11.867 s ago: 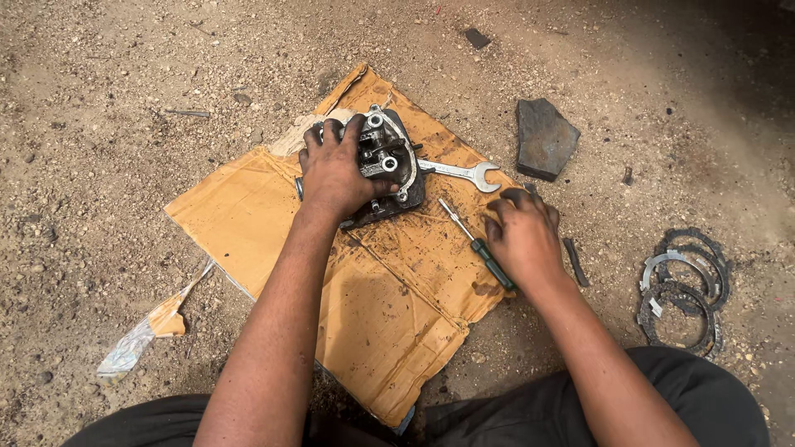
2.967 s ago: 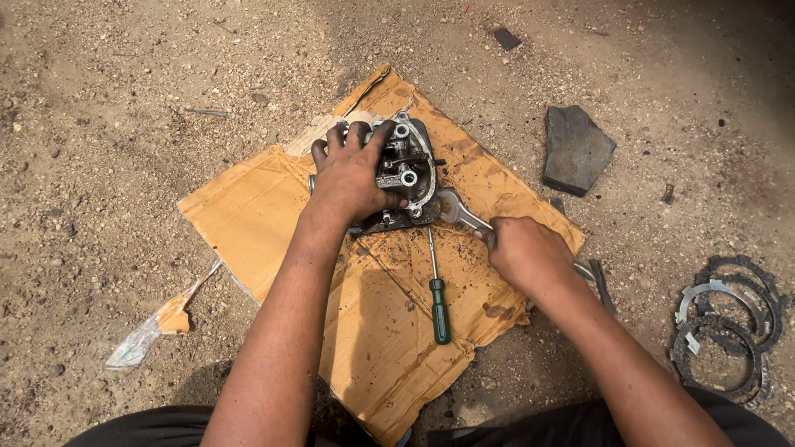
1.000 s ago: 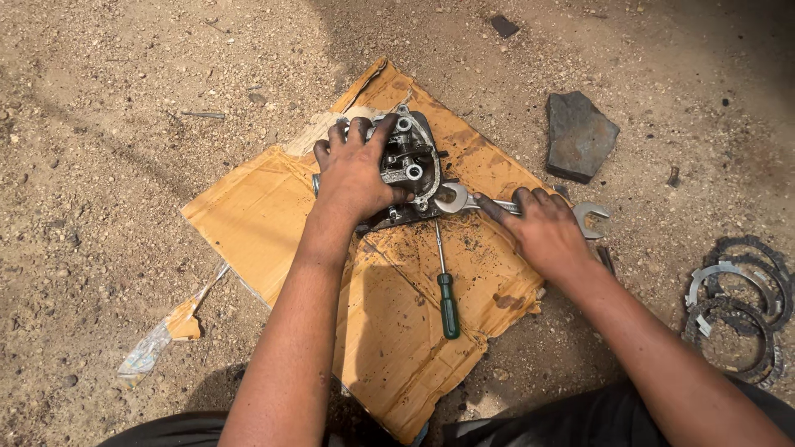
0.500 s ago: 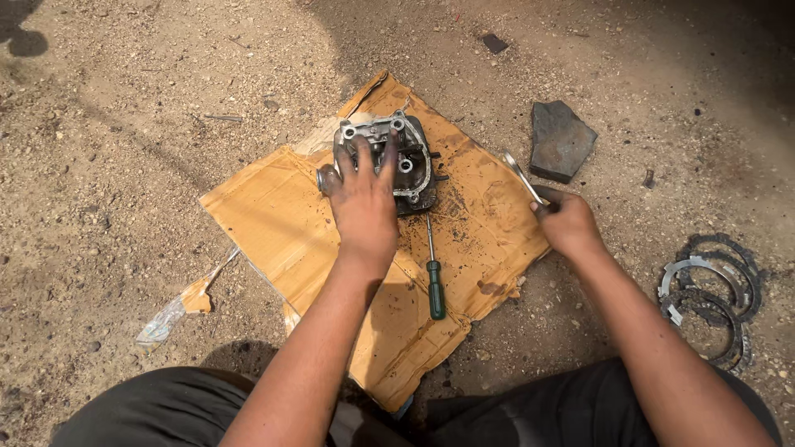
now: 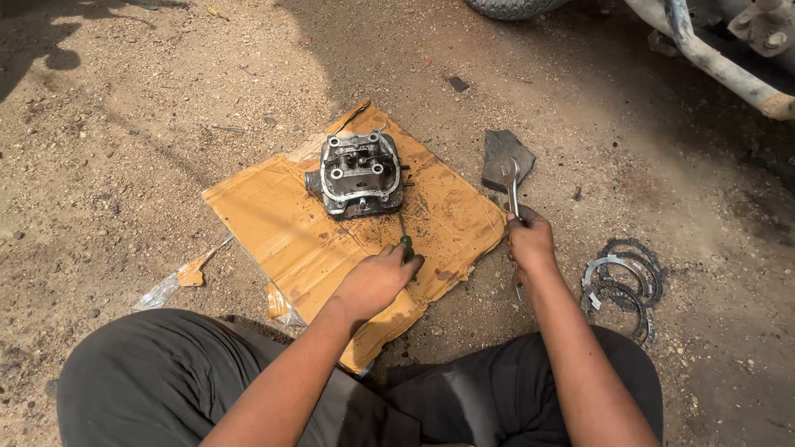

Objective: The person cleans and works on a motorcycle cylinder head using a screwdriver and wrench while it rests on a piece of cardboard on the ground. They move the cylinder head and use the tools to scrape grime or manipulate internal components.

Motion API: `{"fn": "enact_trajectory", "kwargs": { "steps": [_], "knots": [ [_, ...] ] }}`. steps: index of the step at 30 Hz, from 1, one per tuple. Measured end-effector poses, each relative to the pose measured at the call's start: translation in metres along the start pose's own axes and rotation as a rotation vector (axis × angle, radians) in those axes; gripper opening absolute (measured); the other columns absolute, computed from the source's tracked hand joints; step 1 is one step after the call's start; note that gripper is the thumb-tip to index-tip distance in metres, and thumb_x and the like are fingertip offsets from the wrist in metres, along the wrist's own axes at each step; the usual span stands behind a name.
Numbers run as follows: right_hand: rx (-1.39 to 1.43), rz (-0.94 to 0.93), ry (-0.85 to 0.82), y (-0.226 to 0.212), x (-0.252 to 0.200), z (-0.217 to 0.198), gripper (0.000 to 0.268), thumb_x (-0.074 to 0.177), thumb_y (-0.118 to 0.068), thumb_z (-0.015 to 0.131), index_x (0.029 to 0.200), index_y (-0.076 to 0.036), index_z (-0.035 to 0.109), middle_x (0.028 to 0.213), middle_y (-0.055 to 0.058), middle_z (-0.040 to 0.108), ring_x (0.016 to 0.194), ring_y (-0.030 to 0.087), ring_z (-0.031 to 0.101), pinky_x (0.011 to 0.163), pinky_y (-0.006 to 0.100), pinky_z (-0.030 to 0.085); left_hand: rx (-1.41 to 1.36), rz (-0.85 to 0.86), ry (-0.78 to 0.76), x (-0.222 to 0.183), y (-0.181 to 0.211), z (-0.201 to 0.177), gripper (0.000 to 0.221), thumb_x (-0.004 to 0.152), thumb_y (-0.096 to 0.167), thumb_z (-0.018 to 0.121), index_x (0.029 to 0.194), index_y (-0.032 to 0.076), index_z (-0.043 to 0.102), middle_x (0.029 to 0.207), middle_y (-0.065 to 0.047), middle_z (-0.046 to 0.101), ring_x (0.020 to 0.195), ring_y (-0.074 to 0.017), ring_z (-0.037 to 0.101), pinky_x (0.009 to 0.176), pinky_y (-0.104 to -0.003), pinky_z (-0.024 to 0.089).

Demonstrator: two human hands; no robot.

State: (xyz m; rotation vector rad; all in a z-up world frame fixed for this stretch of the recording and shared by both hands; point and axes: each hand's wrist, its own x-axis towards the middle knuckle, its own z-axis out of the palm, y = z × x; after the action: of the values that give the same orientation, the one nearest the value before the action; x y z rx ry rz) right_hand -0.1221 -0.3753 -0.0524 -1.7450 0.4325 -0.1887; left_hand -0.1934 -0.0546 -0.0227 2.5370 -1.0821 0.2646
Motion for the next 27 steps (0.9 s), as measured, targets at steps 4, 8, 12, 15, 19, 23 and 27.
{"fn": "enact_trajectory", "kwargs": {
  "steps": [4, 8, 12, 15, 19, 23, 27],
  "knots": [
    [-0.015, -0.056, 0.039, -0.01, -0.003, -0.004, 0.022, 0.102, -0.012, 0.062, 0.121, -0.002, 0.069, 0.075, -0.004, 0.058, 0.058, 0.006, 0.041, 0.051, 0.025, 0.032, -0.11, -0.197, 0.186, 0.012, 0.009, -0.023, 0.025, 0.096, 0.015, 0.062, 0.114, -0.003, 0.057, 0.102, -0.022, 0.065, 0.097, -0.0402, 0.066, 0.082, -0.049, 0.056],
    [0.085, 0.034, 0.035, -0.029, -0.008, 0.005, 0.023, 0.101, -0.013, 0.057, 0.12, -0.006, 0.068, 0.068, -0.003, 0.052, 0.051, 0.009, 0.037, 0.044, 0.028, 0.028, -0.168, -0.38, 0.386, 0.018, 0.007, -0.035, 0.026, 0.095, 0.018, 0.068, 0.11, -0.001, 0.058, 0.094, -0.021, 0.067, 0.082, -0.041, 0.067, 0.072, -0.051, 0.055],
    [-0.013, 0.005, 0.021, -0.039, -0.009, 0.018, 0.022, 0.103, -0.012, 0.058, 0.121, -0.004, 0.067, 0.071, -0.003, 0.055, 0.055, 0.008, 0.04, 0.047, 0.026, 0.031, -0.127, -0.41, 0.38, 0.011, -0.002, -0.034, 0.026, 0.094, 0.018, 0.073, 0.106, 0.0, 0.058, 0.089, -0.019, 0.065, 0.078, -0.039, 0.068, 0.069, -0.05, 0.055],
    [-0.085, -0.007, 0.001, -0.035, -0.006, 0.019, 0.025, 0.103, -0.012, 0.059, 0.125, -0.004, 0.067, 0.076, -0.003, 0.058, 0.058, 0.007, 0.043, 0.05, 0.024, 0.035, -0.093, -0.412, 0.28, 0.009, -0.008, -0.023, 0.028, 0.086, 0.011, 0.072, 0.107, -0.001, 0.057, 0.092, -0.019, 0.064, 0.08, -0.038, 0.069, 0.07, -0.049, 0.057],
    [-0.006, -0.038, -0.023, -0.026, -0.006, 0.017, 0.03, 0.102, -0.01, 0.061, 0.131, -0.003, 0.066, 0.08, -0.002, 0.06, 0.063, 0.007, 0.045, 0.054, 0.022, 0.037, -0.046, -0.38, 0.25, 0.009, -0.012, -0.012, 0.042, 0.077, 0.006, 0.069, 0.116, -0.003, 0.057, 0.101, -0.022, 0.064, 0.086, -0.0397, 0.068, 0.074, -0.049, 0.057],
    [0.071, -0.033, -0.046, -0.034, -0.016, 0.016, 0.035, 0.102, -0.009, 0.063, 0.135, -0.002, 0.066, 0.087, 0.0, 0.062, 0.069, 0.007, 0.048, 0.061, 0.021, 0.043, -0.001, -0.31, 0.32, 0.016, -0.01, -0.005, 0.037, 0.085, 0.01, 0.069, 0.119, -0.003, 0.059, 0.114, -0.023, 0.065, 0.097, -0.0392, 0.068, 0.081, -0.048, 0.057],
    [0.076, 0.132, -0.109, -0.052, -0.029, 0.013, 0.038, 0.097, -0.004, 0.061, 0.134, -0.003, 0.061, 0.094, 0.004, 0.065, 0.071, 0.01, 0.053, 0.062, 0.023, 0.047, -0.081, -0.299, 0.337, 0.019, -0.008, -0.006, 0.043, 0.085, 0.015, 0.073, 0.123, 0.001, 0.062, 0.117, -0.022, 0.065, 0.098, -0.04, 0.068, 0.083, -0.048, 0.056]
  ]
}}
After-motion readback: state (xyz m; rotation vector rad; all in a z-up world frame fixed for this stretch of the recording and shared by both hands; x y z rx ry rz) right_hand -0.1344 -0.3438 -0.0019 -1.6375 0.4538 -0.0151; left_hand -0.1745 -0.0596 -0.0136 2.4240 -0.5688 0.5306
